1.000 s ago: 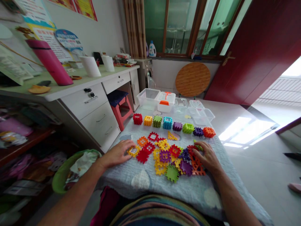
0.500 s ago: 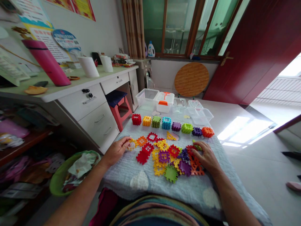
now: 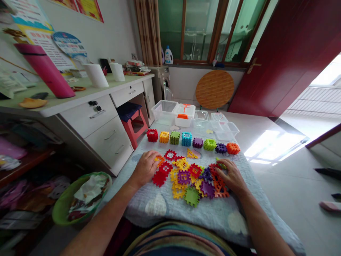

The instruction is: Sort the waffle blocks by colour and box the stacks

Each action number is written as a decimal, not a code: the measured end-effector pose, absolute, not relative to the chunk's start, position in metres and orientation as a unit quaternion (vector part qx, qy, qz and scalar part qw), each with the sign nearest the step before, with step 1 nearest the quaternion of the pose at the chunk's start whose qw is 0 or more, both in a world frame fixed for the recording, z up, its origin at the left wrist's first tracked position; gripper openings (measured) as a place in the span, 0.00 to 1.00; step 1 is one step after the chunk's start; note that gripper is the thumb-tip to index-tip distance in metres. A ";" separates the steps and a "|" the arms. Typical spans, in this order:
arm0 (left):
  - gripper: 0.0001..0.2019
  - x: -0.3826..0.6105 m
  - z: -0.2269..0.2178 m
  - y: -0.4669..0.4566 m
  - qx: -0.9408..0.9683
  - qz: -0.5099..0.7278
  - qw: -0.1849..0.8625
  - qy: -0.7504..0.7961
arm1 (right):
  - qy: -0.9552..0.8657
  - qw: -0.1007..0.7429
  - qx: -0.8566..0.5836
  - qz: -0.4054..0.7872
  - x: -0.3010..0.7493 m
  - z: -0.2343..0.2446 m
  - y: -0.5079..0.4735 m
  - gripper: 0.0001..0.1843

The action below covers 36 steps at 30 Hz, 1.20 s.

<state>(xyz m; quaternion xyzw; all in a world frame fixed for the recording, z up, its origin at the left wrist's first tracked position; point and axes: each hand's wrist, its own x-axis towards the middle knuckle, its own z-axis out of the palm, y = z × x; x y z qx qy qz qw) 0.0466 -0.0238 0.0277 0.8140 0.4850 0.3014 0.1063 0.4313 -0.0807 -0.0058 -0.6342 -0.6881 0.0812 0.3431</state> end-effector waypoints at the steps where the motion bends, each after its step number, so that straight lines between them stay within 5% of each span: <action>1: 0.13 0.054 0.031 -0.026 0.822 0.297 0.117 0.472 | -0.689 0.343 -0.633 0.081 0.431 -0.006 -0.081 0.18; 11: 0.12 0.113 0.036 -0.029 0.867 0.281 0.140 0.387 | -0.687 0.344 -0.634 0.086 0.433 -0.005 -0.082 0.17; 18: 0.12 0.050 0.024 0.022 0.787 0.341 0.099 0.505 | -0.679 0.353 -0.640 0.073 0.436 -0.008 -0.080 0.13; 27: 0.18 0.025 -0.011 0.032 0.699 0.334 0.202 0.599 | -0.646 0.368 -0.665 0.071 0.442 -0.006 -0.082 0.14; 36: 0.17 0.027 -0.008 0.030 0.701 0.316 0.208 0.605 | -0.721 0.284 -0.624 0.100 0.432 0.002 -0.091 0.28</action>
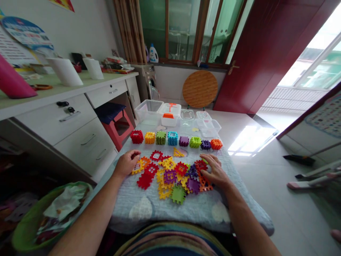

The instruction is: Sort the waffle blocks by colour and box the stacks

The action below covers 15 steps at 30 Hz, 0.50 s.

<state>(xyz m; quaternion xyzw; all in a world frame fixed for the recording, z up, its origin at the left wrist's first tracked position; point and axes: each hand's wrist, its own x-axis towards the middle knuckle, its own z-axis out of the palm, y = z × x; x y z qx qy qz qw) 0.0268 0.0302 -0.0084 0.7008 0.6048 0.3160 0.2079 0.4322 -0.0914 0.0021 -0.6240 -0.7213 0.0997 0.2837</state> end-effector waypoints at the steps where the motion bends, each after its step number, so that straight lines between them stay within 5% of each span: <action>1: 0.17 0.027 -0.008 0.030 0.701 0.316 0.209 0.605 | -0.723 0.276 -0.625 0.099 0.431 0.001 -0.091 0.29; 15: 0.16 0.027 -0.007 0.029 0.706 0.323 0.208 0.594 | -0.700 0.320 -0.636 0.060 0.424 0.001 -0.088 0.23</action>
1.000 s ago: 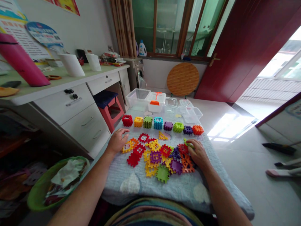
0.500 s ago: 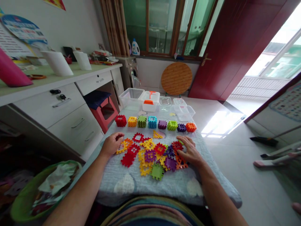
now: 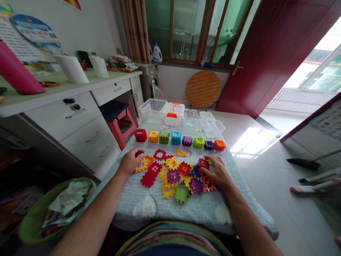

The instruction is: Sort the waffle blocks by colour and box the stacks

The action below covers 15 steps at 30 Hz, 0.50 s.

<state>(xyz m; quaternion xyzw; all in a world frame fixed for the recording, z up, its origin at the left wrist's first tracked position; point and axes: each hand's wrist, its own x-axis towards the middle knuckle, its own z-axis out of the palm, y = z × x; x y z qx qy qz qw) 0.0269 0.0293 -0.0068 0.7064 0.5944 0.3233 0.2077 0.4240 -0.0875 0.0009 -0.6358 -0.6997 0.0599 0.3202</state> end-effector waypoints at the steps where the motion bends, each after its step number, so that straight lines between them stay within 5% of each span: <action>1: 0.15 0.027 -0.007 0.029 0.708 0.323 0.206 0.593 | -0.700 0.320 -0.637 0.054 0.423 0.001 -0.088 0.23; 15: 0.14 0.028 -0.004 0.027 0.697 0.338 0.216 0.594 | -0.814 0.167 -0.550 0.079 0.350 0.042 -0.071 0.14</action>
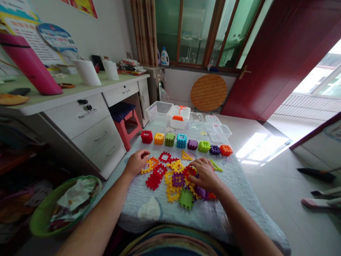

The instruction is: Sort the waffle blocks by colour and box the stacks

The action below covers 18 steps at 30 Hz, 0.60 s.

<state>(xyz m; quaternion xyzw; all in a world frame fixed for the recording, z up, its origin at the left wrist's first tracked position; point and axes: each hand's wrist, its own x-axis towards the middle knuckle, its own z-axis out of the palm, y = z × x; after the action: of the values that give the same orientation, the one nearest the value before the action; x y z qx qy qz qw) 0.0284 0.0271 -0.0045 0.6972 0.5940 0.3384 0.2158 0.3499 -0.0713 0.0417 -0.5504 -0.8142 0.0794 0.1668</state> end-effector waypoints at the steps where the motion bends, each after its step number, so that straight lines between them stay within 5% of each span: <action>1: 0.14 0.028 -0.004 0.027 0.696 0.340 0.217 0.594 | -0.812 0.158 -0.556 0.076 0.347 0.041 -0.070 0.12; 6: 0.13 0.028 -0.006 0.028 0.695 0.344 0.222 0.591 | -0.812 0.158 -0.558 0.069 0.344 0.033 -0.068 0.08; 11: 0.14 0.026 -0.009 0.029 0.699 0.338 0.221 0.591 | -0.789 0.222 -0.567 0.082 0.346 0.025 -0.067 0.21; 18: 0.15 0.026 -0.011 0.030 0.696 0.332 0.219 0.597 | -0.695 0.418 -0.564 0.155 0.360 0.028 -0.066 0.02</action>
<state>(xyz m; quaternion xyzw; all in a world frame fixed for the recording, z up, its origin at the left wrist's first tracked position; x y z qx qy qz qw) 0.0258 0.0300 -0.0108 0.6960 0.5975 0.3323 0.2195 0.3600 -0.0659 0.0278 -0.5643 -0.6945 0.1552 0.4184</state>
